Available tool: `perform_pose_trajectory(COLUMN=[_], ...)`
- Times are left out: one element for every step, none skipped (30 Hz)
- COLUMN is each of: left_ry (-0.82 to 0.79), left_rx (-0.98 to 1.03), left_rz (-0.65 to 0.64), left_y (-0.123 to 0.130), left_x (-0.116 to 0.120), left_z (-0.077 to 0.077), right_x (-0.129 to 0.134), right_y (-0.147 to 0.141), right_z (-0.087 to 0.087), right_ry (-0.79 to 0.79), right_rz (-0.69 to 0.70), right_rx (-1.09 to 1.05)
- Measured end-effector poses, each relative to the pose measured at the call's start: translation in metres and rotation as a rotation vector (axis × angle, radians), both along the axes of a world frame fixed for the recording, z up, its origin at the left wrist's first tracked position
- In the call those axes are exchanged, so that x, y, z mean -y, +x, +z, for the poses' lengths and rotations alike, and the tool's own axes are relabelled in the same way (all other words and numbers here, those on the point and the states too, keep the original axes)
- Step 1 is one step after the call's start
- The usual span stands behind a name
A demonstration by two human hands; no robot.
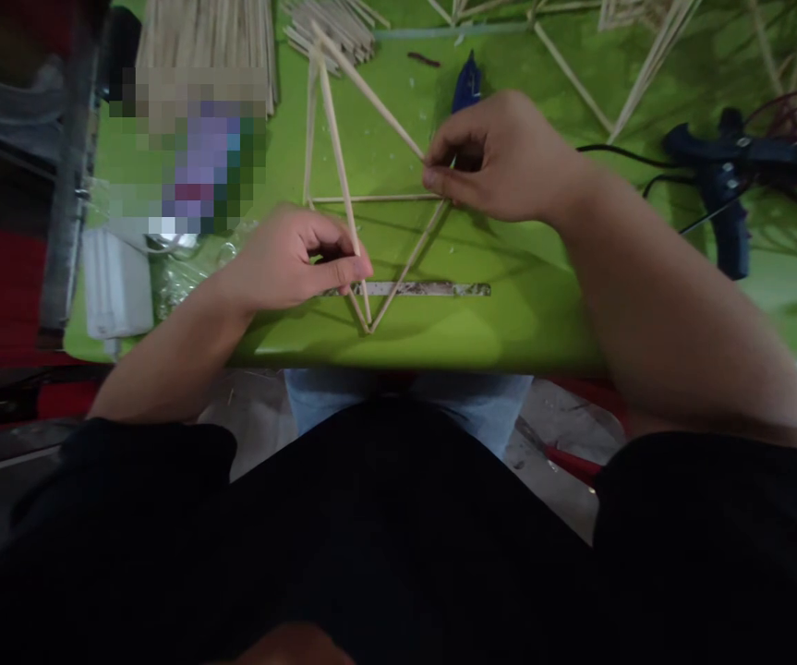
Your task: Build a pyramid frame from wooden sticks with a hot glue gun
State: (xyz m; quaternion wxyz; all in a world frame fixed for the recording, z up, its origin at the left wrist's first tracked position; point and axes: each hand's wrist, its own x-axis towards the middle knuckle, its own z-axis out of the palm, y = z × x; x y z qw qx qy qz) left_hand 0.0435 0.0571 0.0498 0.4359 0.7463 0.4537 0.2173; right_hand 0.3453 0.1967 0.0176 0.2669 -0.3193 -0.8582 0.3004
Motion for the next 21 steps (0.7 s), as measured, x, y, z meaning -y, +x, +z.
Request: perform_pose_trajectory(left_ry=[0.007,0.010,0.012,0.011,0.011,0.010,0.010,0.009,0.006,0.004,0.002,0.000,0.000,-0.001,-0.001,-0.004,-0.009,-0.018,-0.029,-0.042,-0.052], left_rx=[-0.002,-0.013,-0.027,-0.041,-0.052,-0.061,-0.067,-0.071,-0.076,-0.080,-0.085,-0.089,-0.093,-0.098,-0.102,-0.107,-0.113,-0.120,-0.128,-0.139,-0.158], left_rz=[-0.015,-0.029,-0.039,-0.050,-0.060,-0.070,-0.076,-0.081,-0.084,-0.085,-0.084,-0.082,-0.080,-0.078,-0.078,-0.079,-0.084,-0.096,-0.117,-0.146,-0.174], left_y=[-0.001,-0.001,-0.001,-0.001,-0.002,-0.002,-0.002,-0.002,-0.003,-0.003,-0.003,-0.003,-0.003,-0.002,-0.002,-0.002,-0.002,-0.004,-0.008,-0.014,-0.023], left_x=[0.000,0.000,0.000,0.000,0.000,0.001,0.001,0.001,0.001,0.001,0.001,0.002,0.002,0.002,0.002,0.002,0.002,0.001,0.001,0.000,-0.001], left_z=[0.001,0.002,0.003,0.005,0.006,0.008,0.009,0.009,0.010,0.010,0.010,0.010,0.009,0.009,0.009,0.010,0.012,0.015,0.019,0.024,0.029], right_x=[-0.001,-0.003,-0.004,-0.005,-0.006,-0.007,-0.007,-0.007,-0.007,-0.006,-0.005,-0.004,-0.004,-0.003,-0.002,-0.002,-0.001,-0.001,0.000,0.000,0.001], right_y=[0.000,0.000,0.000,0.000,0.000,0.000,0.001,0.001,0.001,0.002,0.002,0.002,0.002,0.002,0.002,0.002,0.001,0.001,0.002,0.002,0.003], right_z=[0.000,0.000,0.000,0.000,0.000,0.000,0.001,0.002,0.002,0.003,0.004,0.004,0.004,0.005,0.005,0.006,0.006,0.008,0.009,0.011,0.014], right_ry=[0.010,0.018,0.026,0.033,0.038,0.040,0.039,0.040,0.042,0.046,0.052,0.061,0.070,0.075,0.079,0.082,0.085,0.089,0.089,0.082,0.068], right_rz=[0.005,0.011,0.015,0.017,0.018,0.019,0.021,0.020,0.019,0.019,0.020,0.018,0.018,0.022,0.028,0.031,0.032,0.030,0.024,0.008,-0.008], right_rx=[0.007,0.016,0.025,0.034,0.044,0.055,0.066,0.076,0.089,0.101,0.107,0.112,0.116,0.119,0.119,0.120,0.122,0.126,0.135,0.147,0.163])
